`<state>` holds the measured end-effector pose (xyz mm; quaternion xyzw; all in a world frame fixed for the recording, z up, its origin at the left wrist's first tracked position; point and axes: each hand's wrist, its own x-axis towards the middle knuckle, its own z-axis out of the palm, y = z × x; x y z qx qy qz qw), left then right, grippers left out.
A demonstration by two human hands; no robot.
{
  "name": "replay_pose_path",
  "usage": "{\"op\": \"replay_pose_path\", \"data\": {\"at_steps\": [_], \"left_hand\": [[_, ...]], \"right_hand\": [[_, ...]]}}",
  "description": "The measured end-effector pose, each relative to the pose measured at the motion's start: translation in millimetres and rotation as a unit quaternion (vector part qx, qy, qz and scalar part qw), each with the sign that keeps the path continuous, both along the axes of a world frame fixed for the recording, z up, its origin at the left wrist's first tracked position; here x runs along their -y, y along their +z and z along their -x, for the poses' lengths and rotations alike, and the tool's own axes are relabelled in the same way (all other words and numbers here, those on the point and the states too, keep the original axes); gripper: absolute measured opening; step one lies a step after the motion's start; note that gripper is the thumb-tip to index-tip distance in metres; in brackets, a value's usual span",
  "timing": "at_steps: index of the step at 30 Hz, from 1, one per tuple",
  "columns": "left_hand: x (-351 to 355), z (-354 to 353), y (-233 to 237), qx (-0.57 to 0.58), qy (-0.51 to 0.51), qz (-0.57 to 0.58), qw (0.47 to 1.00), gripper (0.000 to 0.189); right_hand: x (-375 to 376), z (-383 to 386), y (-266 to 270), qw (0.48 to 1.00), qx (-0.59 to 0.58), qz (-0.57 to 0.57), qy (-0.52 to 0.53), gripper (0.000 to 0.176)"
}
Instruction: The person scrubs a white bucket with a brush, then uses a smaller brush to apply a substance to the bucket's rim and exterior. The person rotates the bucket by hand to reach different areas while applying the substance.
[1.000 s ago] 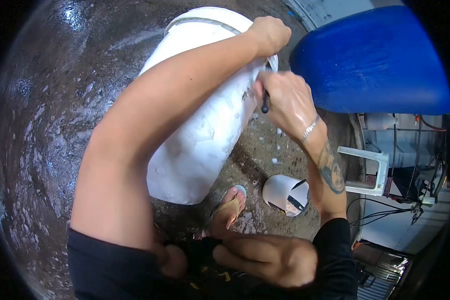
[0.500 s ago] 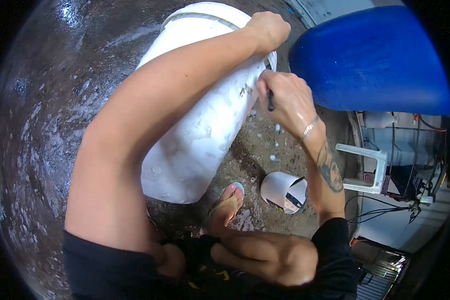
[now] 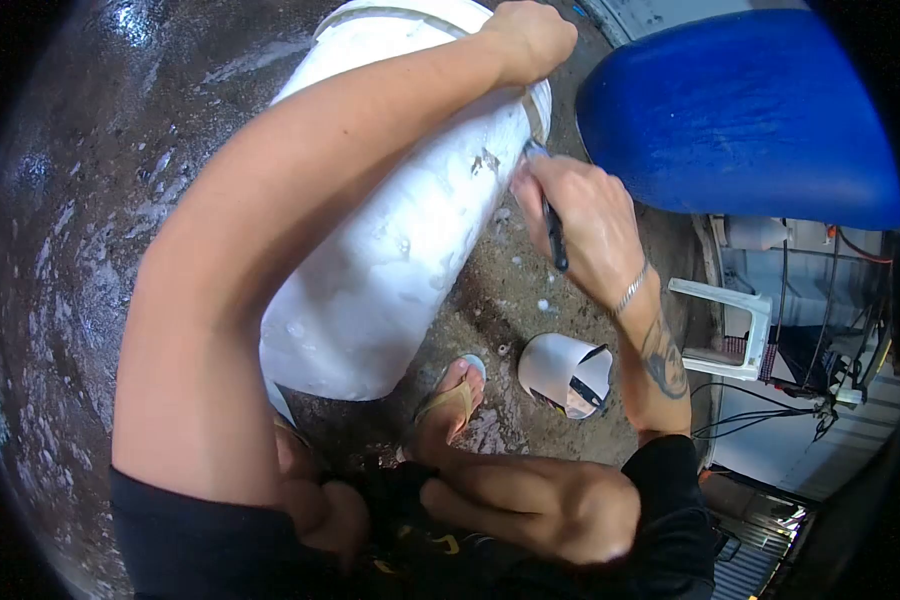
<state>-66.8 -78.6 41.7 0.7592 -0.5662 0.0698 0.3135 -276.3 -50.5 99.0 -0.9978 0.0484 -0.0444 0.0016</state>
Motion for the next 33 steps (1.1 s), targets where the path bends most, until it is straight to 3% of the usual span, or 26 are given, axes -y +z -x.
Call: {"op": "replay_pose_path", "data": {"at_steps": [3,5,7,8,11,13,15,16,17,19,20,23,25,29,31,32,33], "left_hand": [[-9.5,-4.4,13.0,0.033,-0.013,-0.099,0.994,0.021],[-11.7,-6.1,8.7,0.046,-0.020,-0.080,0.996,0.018],[-8.7,-5.1,2.1,0.005,0.025,-0.021,0.999,0.019],[-9.0,-10.2,3.5,0.007,0.030,-0.019,0.999,0.019],[-11.6,-7.4,4.9,-0.011,0.018,-0.009,1.000,0.020],[-17.6,-6.3,16.8,-0.004,-0.026,-0.079,0.997,0.023],[-6.4,0.5,1.5,-0.002,-0.004,-0.023,1.000,0.023],[0.2,3.1,-7.8,-0.002,0.015,0.032,0.999,0.023],[-1.7,0.6,-4.2,-0.001,0.018,0.033,0.999,0.023],[-2.7,0.8,0.6,0.027,-0.006,-0.013,1.000,0.023],[-5.6,-0.2,4.6,0.026,-0.010,-0.013,1.000,0.023],[-9.7,-2.8,9.0,0.044,-0.035,-0.069,0.996,0.022],[1.5,-3.2,-5.1,-0.006,0.011,0.000,1.000,0.020],[-5.8,-8.0,0.7,0.052,-0.002,-0.036,0.998,0.019],[1.9,-15.2,0.0,0.020,-0.011,-0.050,0.998,0.019],[-0.1,-14.2,-1.9,0.020,-0.012,-0.050,0.998,0.019],[-3.4,-15.1,-4.1,0.034,-0.018,-0.031,0.999,0.018]], "right_hand": [[21.1,-16.6,-19.1,1.000,0.011,0.009,-0.001,0.015],[18.0,-14.4,-13.5,1.000,-0.012,-0.003,0.010,0.017],[3.6,-5.2,-5.8,0.987,-0.157,0.039,-0.023,0.017],[0.8,-1.2,-8.3,0.999,-0.044,0.005,0.006,0.015],[9.7,-14.6,-9.2,0.999,0.042,0.004,0.010,0.013],[17.0,-16.0,-12.5,0.999,0.023,0.030,0.021,0.014],[9.4,-17.8,-0.5,0.990,-0.138,0.026,-0.022,0.014],[5.8,-13.1,3.5,0.986,-0.162,0.021,-0.018,0.011],[4.8,-13.8,3.1,0.987,-0.161,0.023,-0.015,0.011],[5.5,-9.1,-2.0,0.999,0.004,0.028,-0.016,0.007],[14.6,-13.9,-7.2,1.000,0.021,0.000,0.004,0.007],[18.2,-6.2,-8.3,0.997,-0.073,0.015,0.013,0.009],[12.0,-0.1,-7.4,0.998,-0.060,0.005,0.000,0.008],[20.2,0.7,-23.7,0.999,0.024,-0.005,-0.033,0.009],[24.0,-2.3,-29.0,0.996,-0.074,0.041,-0.032,0.010],[20.6,-6.4,-26.5,0.980,-0.187,0.034,-0.061,0.011],[17.0,-4.4,-22.9,0.980,-0.186,0.034,-0.061,0.011]]}}
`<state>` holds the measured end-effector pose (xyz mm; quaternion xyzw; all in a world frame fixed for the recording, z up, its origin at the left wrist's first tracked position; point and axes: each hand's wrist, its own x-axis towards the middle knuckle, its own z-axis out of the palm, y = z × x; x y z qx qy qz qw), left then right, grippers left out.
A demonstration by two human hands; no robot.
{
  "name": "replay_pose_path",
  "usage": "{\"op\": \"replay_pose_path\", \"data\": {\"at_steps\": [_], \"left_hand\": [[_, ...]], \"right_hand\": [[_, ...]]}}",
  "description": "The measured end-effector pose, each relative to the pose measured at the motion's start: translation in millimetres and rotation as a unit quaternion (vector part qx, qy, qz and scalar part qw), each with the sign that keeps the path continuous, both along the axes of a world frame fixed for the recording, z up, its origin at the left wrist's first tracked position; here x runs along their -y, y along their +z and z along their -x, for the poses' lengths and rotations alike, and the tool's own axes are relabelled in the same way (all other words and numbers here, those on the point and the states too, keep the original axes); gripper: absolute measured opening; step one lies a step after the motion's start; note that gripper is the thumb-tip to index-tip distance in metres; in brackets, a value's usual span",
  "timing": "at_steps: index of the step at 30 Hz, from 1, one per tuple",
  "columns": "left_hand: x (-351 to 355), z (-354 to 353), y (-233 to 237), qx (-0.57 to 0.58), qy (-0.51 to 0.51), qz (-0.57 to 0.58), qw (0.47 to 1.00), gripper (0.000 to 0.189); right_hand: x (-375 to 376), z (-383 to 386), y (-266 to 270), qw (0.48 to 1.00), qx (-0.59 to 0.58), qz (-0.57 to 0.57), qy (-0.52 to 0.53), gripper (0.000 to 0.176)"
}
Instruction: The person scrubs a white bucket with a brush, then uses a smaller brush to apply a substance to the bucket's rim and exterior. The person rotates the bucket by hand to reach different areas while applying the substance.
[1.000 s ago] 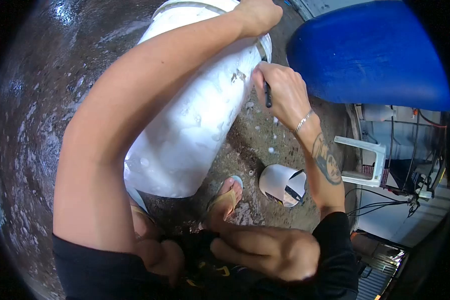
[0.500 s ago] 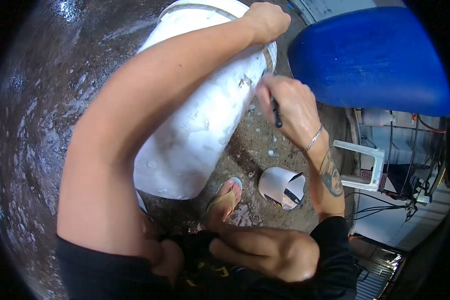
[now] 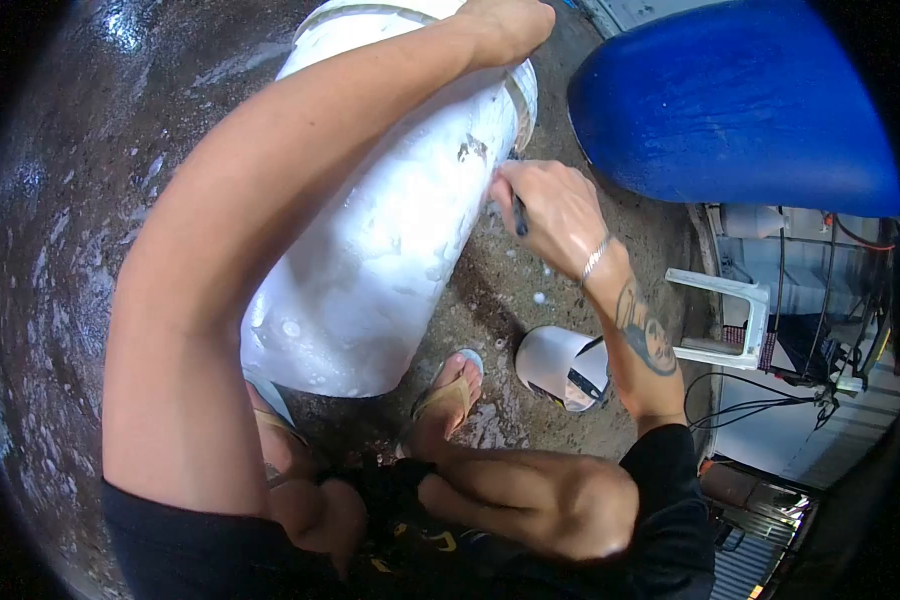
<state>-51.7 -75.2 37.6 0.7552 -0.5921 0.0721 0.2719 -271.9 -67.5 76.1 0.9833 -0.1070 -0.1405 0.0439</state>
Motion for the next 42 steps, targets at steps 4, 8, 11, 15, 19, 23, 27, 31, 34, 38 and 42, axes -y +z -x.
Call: {"op": "replay_pose_path", "data": {"at_steps": [4,8,11,15,19,23,27,31,34,38,42], "left_hand": [[-5.3,-2.6,10.4,-0.029,0.030,-0.020,0.999,0.016],[1.0,-13.8,-0.1,0.044,0.034,0.000,0.998,0.015],[-4.5,-6.2,2.0,0.009,0.068,0.007,0.998,0.015],[-17.1,-17.7,7.8,0.019,0.029,-0.024,0.999,0.015],[-6.0,-27.0,-3.2,0.007,0.070,0.007,0.997,0.015],[-6.1,-30.6,-2.7,0.023,0.079,-0.012,0.997,0.015],[-0.1,-36.0,-13.5,0.066,0.109,0.005,0.992,0.012],[-3.8,-42.3,-14.7,0.058,0.095,0.016,0.994,0.010],[1.7,-50.4,-18.0,0.129,0.049,-0.055,0.989,0.013],[-15.5,-64.2,-16.9,0.150,0.037,-0.059,0.986,0.022],[-57.5,-84.6,-8.6,-0.035,0.066,0.077,0.994,0.030]], "right_hand": [[0.9,0.6,-0.6,0.978,0.208,-0.010,0.016,0.014],[7.3,1.3,-5.4,0.990,0.130,0.001,0.046,0.011],[6.2,3.3,-2.9,0.987,0.135,-0.062,0.053,0.010],[18.9,2.3,-10.5,0.980,0.175,-0.061,0.071,0.011],[13.5,-0.1,2.5,0.983,0.151,-0.070,0.071,0.012],[25.2,0.3,-6.3,0.979,0.168,-0.080,0.081,0.014],[21.1,0.8,1.1,0.964,0.217,-0.114,0.104,0.018],[24.4,-1.9,0.4,0.973,0.163,-0.149,0.073,0.022],[11.5,1.6,6.8,0.976,0.144,-0.140,0.085,0.020],[28.3,-8.9,-9.3,0.946,0.259,-0.104,0.163,0.017],[-0.7,22.9,-5.2,0.939,0.204,-0.248,0.127,0.017]]}}
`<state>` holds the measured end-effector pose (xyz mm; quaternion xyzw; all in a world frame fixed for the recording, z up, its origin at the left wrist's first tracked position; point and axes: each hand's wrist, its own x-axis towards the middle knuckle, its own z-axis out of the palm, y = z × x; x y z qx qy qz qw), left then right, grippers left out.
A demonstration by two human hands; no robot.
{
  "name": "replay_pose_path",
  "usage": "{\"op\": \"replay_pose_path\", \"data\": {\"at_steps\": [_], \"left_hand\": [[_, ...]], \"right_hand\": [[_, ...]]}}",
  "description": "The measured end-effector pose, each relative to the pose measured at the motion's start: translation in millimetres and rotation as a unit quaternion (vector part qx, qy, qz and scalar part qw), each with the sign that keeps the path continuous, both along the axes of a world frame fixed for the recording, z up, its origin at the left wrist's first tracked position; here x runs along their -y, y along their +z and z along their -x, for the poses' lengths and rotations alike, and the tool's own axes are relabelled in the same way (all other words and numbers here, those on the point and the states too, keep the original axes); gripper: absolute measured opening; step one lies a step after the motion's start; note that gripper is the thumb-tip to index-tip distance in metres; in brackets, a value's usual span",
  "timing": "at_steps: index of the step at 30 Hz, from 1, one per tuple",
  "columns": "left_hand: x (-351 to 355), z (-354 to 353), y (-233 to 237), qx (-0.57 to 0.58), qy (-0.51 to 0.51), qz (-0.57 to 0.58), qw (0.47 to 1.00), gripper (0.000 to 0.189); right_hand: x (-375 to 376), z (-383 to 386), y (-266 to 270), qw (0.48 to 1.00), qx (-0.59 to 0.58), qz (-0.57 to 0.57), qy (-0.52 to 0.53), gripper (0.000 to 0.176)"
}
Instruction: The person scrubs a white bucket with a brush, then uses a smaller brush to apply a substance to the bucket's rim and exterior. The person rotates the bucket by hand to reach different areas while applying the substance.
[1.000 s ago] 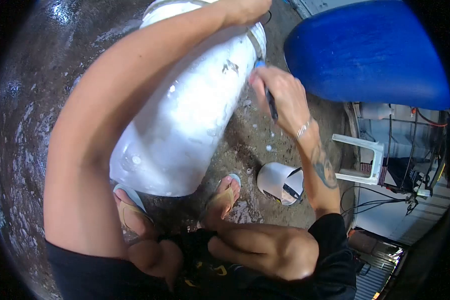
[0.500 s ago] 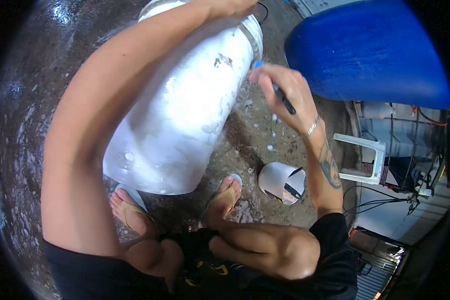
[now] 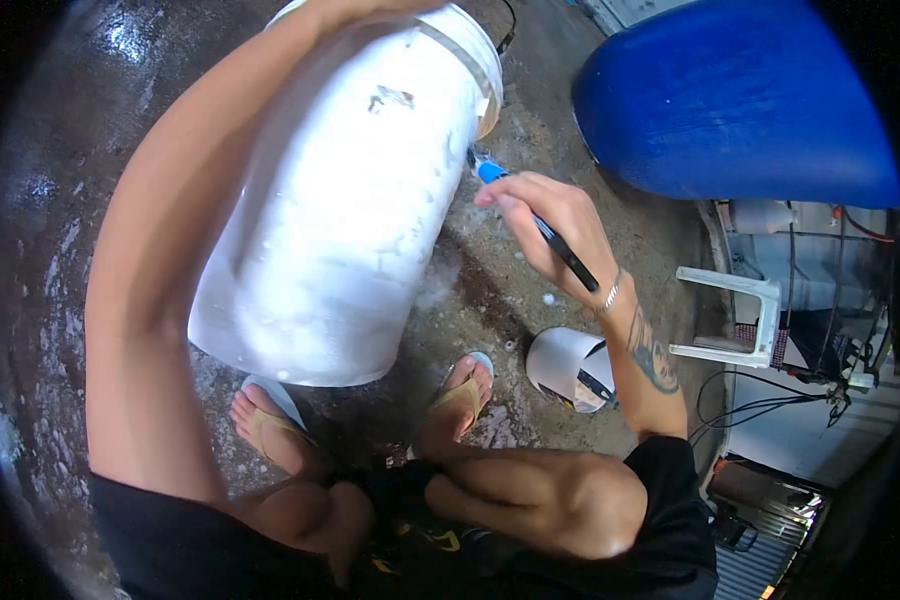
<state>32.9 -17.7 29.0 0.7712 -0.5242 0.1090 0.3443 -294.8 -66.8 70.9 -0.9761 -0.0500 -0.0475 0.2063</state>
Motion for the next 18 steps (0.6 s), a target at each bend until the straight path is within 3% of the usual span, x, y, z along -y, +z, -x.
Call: {"op": "replay_pose_path", "data": {"at_steps": [2,4,5,6,7,10,12,14,15,17,18], "left_hand": [[-24.1,-20.6,1.0,0.033,-0.013,0.009,0.999,0.033],[-62.9,-15.0,26.8,-0.155,-0.006,-0.026,0.988,0.033],[-70.8,-18.4,22.8,-0.141,-0.005,-0.040,0.989,0.033],[-77.6,-20.8,11.5,-0.185,-0.044,0.039,0.981,0.033],[-84.2,-26.1,3.3,-0.228,-0.082,0.116,0.963,0.034],[-104.3,-28.7,2.8,-0.228,-0.014,0.019,0.973,0.036],[-112.5,-50.3,-12.6,-0.234,0.036,-0.011,0.971,0.037],[-118.2,-96.9,-51.8,-0.091,0.051,0.030,0.994,0.039],[-123.4,-101.3,-56.5,-0.088,0.051,0.028,0.994,0.039],[-131.6,-107.0,-62.8,-0.334,0.002,0.108,0.937,0.043],[-132.1,-106.9,-54.3,-0.331,0.001,0.105,0.938,0.043]], "right_hand": [[-13.7,5.6,1.7,0.995,0.015,-0.074,-0.062,0.017],[-17.7,1.6,1.0,0.994,0.010,-0.084,-0.067,0.022],[-20.6,-3.3,-4.8,0.982,0.056,-0.170,-0.052,0.021],[-23.6,-9.2,-9.9,0.961,0.103,-0.255,-0.037,0.022],[-25.4,-17.7,-9.4,0.970,0.130,-0.205,-0.031,0.021],[-25.3,-60.0,-17.4,0.964,0.213,-0.157,0.000,0.019],[-20.7,-100.0,-31.4,0.964,0.205,-0.171,-0.009,0.014],[-15.7,-139.3,-45.7,0.951,0.300,-0.077,-0.002,0.010],[-25.0,-146.4,-45.7,0.958,0.276,-0.082,-0.001,0.009],[-42.9,-149.7,-39.2,0.958,0.246,-0.137,0.053,0.010],[-54.0,-148.5,-38.5,0.951,0.249,-0.151,0.101,0.015]]}}
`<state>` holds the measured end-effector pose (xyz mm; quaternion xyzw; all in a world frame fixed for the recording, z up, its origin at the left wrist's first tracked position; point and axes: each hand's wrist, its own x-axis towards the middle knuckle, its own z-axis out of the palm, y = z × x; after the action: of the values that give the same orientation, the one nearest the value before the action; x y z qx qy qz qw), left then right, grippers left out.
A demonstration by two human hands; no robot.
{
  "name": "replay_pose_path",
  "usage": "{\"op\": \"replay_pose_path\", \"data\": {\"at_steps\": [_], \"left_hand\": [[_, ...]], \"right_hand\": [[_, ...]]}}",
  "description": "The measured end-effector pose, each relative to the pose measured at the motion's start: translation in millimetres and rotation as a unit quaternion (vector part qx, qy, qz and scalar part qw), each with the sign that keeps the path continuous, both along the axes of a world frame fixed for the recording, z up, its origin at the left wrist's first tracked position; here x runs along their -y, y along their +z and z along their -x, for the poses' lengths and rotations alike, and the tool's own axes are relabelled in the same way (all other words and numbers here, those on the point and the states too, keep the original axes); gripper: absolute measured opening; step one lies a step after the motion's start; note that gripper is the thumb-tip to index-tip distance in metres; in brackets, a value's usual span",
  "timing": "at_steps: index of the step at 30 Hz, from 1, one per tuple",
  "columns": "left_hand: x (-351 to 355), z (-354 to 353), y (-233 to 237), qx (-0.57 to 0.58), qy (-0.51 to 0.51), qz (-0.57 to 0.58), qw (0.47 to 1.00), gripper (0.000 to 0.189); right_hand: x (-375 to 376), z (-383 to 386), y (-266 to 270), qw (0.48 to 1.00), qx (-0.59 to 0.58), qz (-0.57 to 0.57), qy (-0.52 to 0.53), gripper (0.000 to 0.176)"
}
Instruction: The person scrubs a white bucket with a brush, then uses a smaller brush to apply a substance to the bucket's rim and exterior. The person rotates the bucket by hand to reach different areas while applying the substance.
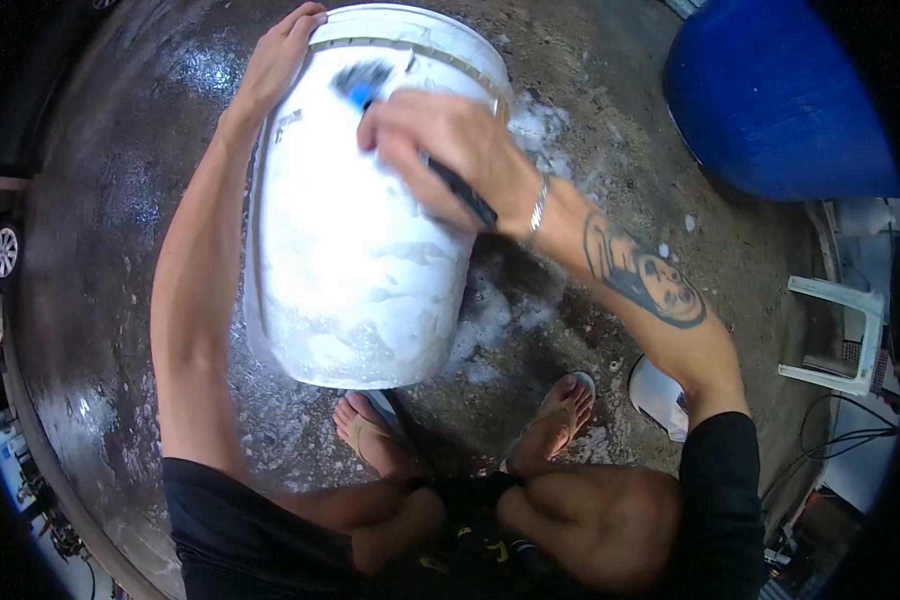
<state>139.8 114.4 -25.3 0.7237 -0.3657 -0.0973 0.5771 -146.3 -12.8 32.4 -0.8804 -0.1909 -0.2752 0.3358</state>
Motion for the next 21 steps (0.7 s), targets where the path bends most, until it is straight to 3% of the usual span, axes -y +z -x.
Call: {"op": "replay_pose_path", "data": {"at_steps": [2,3,5,7,8,9,10,13,16,18,19,21], "left_hand": [[-6.9,-4.2,9.7,0.275,0.016,-0.088,0.957,0.034],[-9.8,-6.3,10.0,0.307,-0.027,-0.113,0.945,0.043],[-9.4,-2.1,11.6,0.268,-0.007,-0.128,0.955,0.042],[-4.2,8.5,15.9,0.229,0.005,-0.139,0.963,0.042],[-4.2,7.3,13.9,0.179,0.038,-0.132,0.974,0.042],[-5.2,7.1,11.2,0.126,0.071,-0.125,0.981,0.042],[-5.1,4.7,11.0,0.128,0.069,-0.124,0.982,0.042],[-13.2,-15.3,-3.2,0.202,0.002,-0.059,0.978,0.046],[-7.0,3.2,7.3,0.145,0.043,-0.099,0.984,0.048],[-1.9,17.3,19.2,0.152,0.046,-0.106,0.981,0.047],[-1.2,23.7,23.5,0.154,0.055,-0.115,0.980,0.047],[-1.0,25.0,25.4,0.161,0.058,-0.117,0.978,0.047]], "right_hand": [[-11.9,12.4,10.2,0.999,-0.028,-0.029,0.012,0.018],[-8.8,12.3,14.8,0.999,-0.029,-0.030,0.013,0.018],[-0.5,10.9,21.0,0.986,-0.027,0.037,-0.158,0.016],[-3.0,-0.1,12.1,0.985,-0.012,0.060,-0.163,0.015],[-5.7,-8.6,8.5,0.983,0.005,0.081,-0.163,0.019],[-7.2,-15.1,6.9,0.997,0.044,0.018,-0.065,0.019],[-7.7,-6.6,5.2,0.998,-0.063,-0.028,-0.003,0.019],[-12.3,16.2,22.1,0.999,-0.042,-0.016,-0.013,0.019],[13.0,3.6,16.6,0.993,-0.006,0.008,-0.121,0.020],[11.1,-9.5,10.9,0.998,0.001,0.011,-0.067,0.022],[7.7,-3.6,6.0,0.999,0.001,-0.050,-0.003,0.023],[4.7,7.2,9.0,0.999,0.006,-0.030,-0.021,0.023]]}}
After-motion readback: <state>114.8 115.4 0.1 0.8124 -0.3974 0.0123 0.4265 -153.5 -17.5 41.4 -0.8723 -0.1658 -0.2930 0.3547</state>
